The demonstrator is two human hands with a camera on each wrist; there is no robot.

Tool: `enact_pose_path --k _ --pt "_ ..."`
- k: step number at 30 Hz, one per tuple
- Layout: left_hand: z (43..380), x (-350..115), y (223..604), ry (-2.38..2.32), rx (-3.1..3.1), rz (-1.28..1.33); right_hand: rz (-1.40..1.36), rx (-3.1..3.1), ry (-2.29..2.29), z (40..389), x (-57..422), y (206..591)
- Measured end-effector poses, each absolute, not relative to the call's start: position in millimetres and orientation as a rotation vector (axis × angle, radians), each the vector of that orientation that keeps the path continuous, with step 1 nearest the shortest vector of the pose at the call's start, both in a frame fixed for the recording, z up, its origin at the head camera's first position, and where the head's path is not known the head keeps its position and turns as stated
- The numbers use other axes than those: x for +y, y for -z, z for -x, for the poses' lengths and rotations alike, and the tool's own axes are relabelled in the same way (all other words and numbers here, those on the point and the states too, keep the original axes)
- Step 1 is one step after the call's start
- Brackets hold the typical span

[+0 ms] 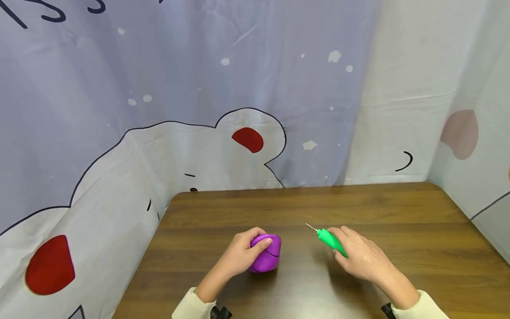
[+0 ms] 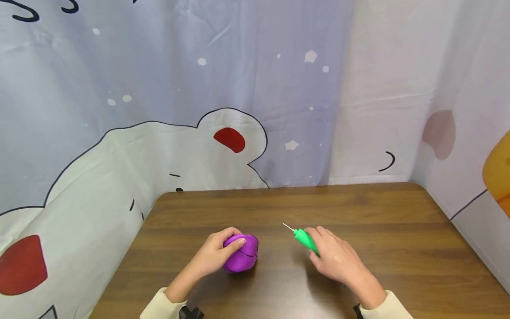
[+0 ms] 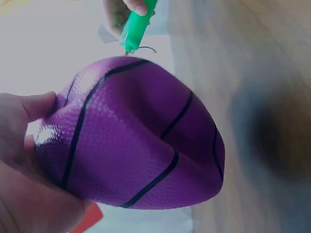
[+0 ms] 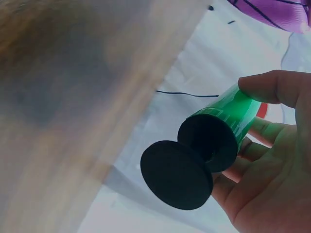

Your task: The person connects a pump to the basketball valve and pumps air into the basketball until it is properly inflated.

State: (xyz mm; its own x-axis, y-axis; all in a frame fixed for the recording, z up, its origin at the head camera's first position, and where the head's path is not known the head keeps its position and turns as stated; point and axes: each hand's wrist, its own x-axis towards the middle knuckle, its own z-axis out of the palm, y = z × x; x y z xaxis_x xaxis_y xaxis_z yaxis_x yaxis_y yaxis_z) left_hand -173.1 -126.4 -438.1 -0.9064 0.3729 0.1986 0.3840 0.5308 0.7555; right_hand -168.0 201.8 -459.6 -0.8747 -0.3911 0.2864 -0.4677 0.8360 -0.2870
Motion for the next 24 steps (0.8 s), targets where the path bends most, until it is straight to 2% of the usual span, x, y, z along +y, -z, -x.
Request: enact_pose_path --k 12,24 --pt "159.0 -125.3 425.1 1.219 -2.207 1.045 -0.760 -2.621 -0.491 154.6 193.6 437.8" --pt "161.9 -126.4 425.7 1.362 -1.886 0.950 -0.798 -2.545 -0.517 147.0 188.3 427.5"
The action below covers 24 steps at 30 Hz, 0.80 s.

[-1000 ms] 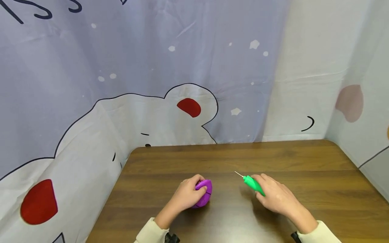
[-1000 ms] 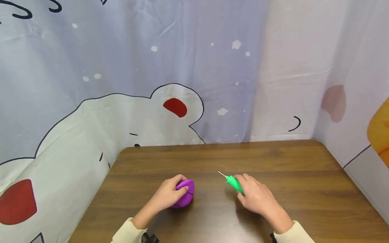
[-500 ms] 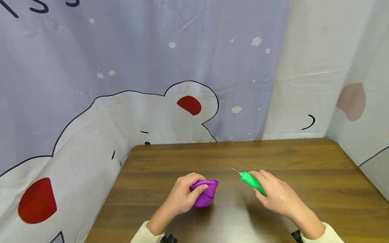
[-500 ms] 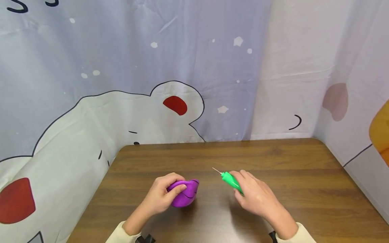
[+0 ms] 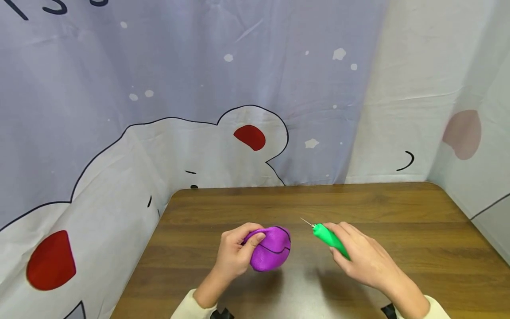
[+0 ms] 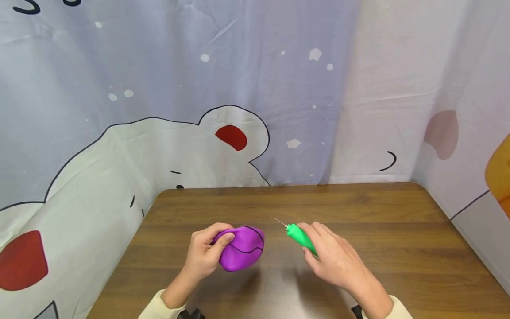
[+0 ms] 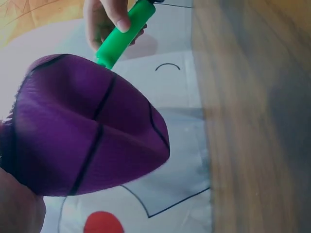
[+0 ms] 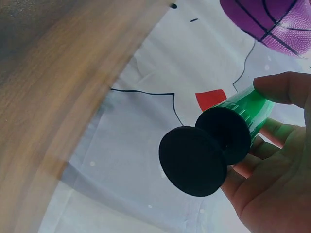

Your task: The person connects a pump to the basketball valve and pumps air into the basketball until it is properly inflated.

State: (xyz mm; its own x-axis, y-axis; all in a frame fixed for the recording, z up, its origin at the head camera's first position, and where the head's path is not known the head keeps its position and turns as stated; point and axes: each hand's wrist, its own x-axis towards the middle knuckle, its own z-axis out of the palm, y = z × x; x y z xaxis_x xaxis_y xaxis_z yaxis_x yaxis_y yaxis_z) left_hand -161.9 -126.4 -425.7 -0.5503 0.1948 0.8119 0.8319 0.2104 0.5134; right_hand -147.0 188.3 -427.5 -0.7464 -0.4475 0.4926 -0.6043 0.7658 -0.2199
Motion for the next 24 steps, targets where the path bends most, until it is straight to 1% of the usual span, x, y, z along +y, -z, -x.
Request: enact_pose_path --k 4,11,14,17,19,22,24 --pt "161.2 -124.9 426.4 1.507 -1.919 0.789 -0.796 -2.529 -0.519 146.0 188.7 426.9" --pt "159.9 -119.9 420.5 2.111 -2.089 0.409 -0.809 -2.511 -0.554 145.0 187.3 428.1" --pt "161.7 -121.0 419.2 2.323 -2.109 0.333 -0.816 -2.510 -0.574 145.1 186.2 428.5" --pt "162.3 -124.7 419.1 2.514 -2.074 0.419 -0.825 -2.509 -0.584 145.5 185.2 428.8" --pt "162.1 -127.6 419.9 2.582 -2.061 0.567 -0.834 -2.505 -0.589 145.8 184.6 428.9" --pt "162.3 -130.5 420.8 2.495 -2.100 0.852 -0.844 -2.495 -0.595 146.0 183.7 428.6" --pt "162.5 -130.5 421.0 2.383 -2.139 0.980 -0.847 -2.488 -0.597 145.9 183.3 428.3"
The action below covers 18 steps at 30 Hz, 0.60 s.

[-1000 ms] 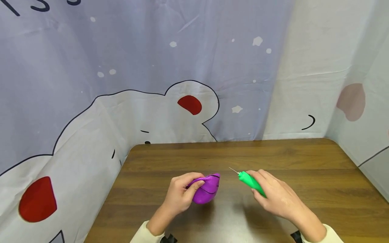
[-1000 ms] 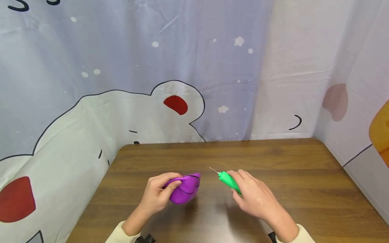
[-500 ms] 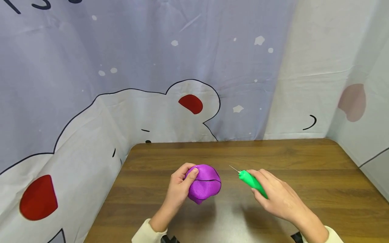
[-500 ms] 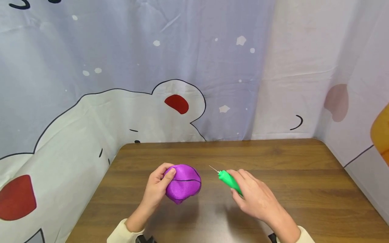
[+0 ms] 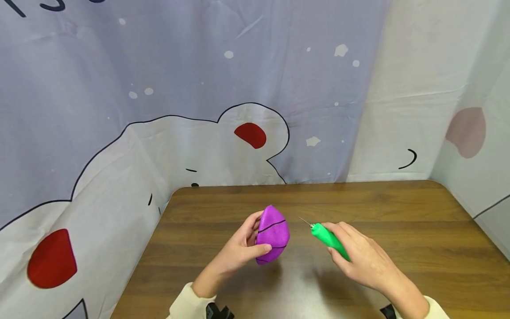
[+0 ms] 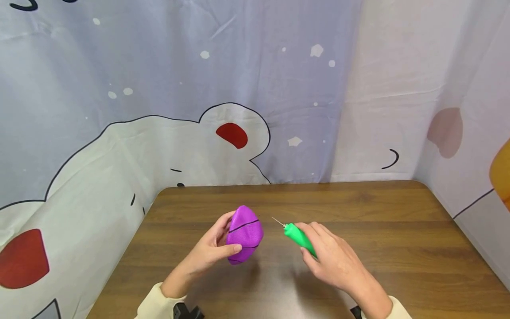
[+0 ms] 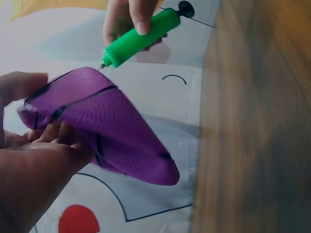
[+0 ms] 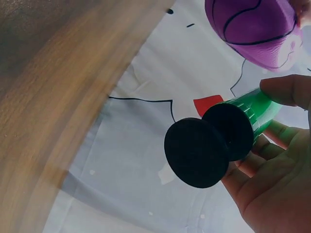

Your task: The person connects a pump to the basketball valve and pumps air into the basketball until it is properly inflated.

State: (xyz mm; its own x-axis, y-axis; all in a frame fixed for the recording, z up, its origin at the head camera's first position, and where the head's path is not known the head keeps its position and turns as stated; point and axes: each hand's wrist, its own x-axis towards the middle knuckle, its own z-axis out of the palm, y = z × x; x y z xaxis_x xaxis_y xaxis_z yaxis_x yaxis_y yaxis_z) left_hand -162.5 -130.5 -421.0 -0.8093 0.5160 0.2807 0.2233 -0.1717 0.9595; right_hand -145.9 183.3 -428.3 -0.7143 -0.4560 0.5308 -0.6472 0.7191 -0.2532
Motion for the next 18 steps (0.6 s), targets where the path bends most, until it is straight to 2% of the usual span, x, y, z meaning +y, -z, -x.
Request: enact_pose_path --k 3,13,15,18 --pt "163.0 -127.8 419.6 -2.002 2.002 -0.957 -0.846 -2.478 -0.597 145.9 183.1 427.4" --pt "159.1 -121.6 419.8 -1.874 2.514 -0.995 -0.866 -2.444 -0.663 144.6 181.0 427.4" --pt "158.3 -120.9 420.6 -1.849 2.609 -1.089 -0.872 -2.441 -0.674 144.1 180.7 427.9" --pt "161.3 -121.4 423.5 -1.806 2.693 -1.424 -0.874 -2.432 -0.710 144.1 179.3 428.2"
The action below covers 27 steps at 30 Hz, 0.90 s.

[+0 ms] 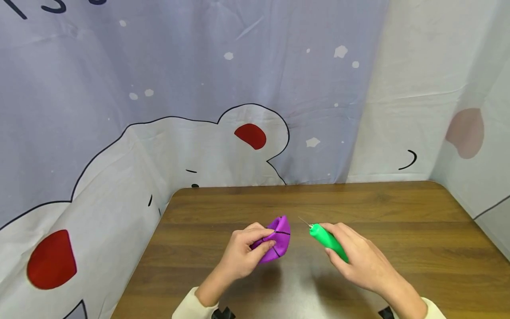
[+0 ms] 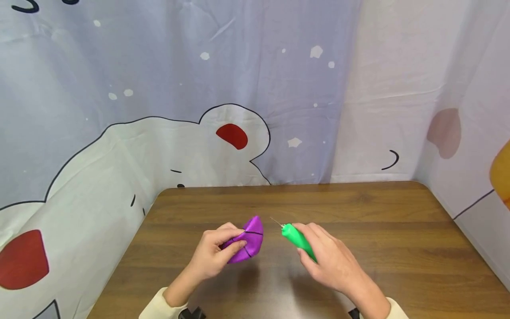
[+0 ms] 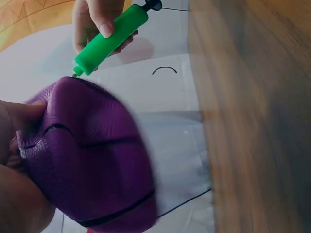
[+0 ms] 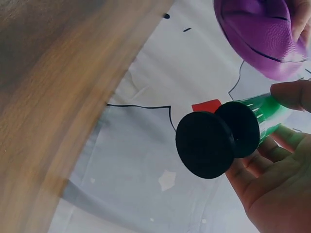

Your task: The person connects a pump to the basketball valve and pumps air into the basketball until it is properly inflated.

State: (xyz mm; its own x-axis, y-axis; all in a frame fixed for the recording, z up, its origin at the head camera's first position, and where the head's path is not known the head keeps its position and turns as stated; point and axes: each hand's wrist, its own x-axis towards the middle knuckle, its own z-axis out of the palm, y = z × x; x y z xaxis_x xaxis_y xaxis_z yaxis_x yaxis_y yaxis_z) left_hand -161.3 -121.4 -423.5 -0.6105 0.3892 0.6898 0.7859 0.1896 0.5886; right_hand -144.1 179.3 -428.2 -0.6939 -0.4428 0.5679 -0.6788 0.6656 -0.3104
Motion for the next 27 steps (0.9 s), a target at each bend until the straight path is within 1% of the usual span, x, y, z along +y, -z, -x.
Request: enact_pose_path --k 4,8,15,18,27 --pt "169.5 -123.4 425.4 1.176 -1.819 1.361 -0.885 -2.425 -0.874 142.7 176.2 428.1" --pt "170.7 -123.8 422.6 1.038 -1.678 1.480 -0.896 -2.409 -1.129 139.9 171.3 426.8" --pt "168.6 -120.4 413.5 0.699 -1.545 1.534 -0.958 -2.310 -1.700 138.3 164.7 417.7" --pt "168.2 -120.1 413.1 0.587 -1.544 1.518 -0.979 -2.293 -1.824 137.9 163.4 412.8" --pt "169.9 -120.9 422.5 0.494 -1.621 1.540 -0.682 -2.460 -2.152 145.2 147.9 411.3"
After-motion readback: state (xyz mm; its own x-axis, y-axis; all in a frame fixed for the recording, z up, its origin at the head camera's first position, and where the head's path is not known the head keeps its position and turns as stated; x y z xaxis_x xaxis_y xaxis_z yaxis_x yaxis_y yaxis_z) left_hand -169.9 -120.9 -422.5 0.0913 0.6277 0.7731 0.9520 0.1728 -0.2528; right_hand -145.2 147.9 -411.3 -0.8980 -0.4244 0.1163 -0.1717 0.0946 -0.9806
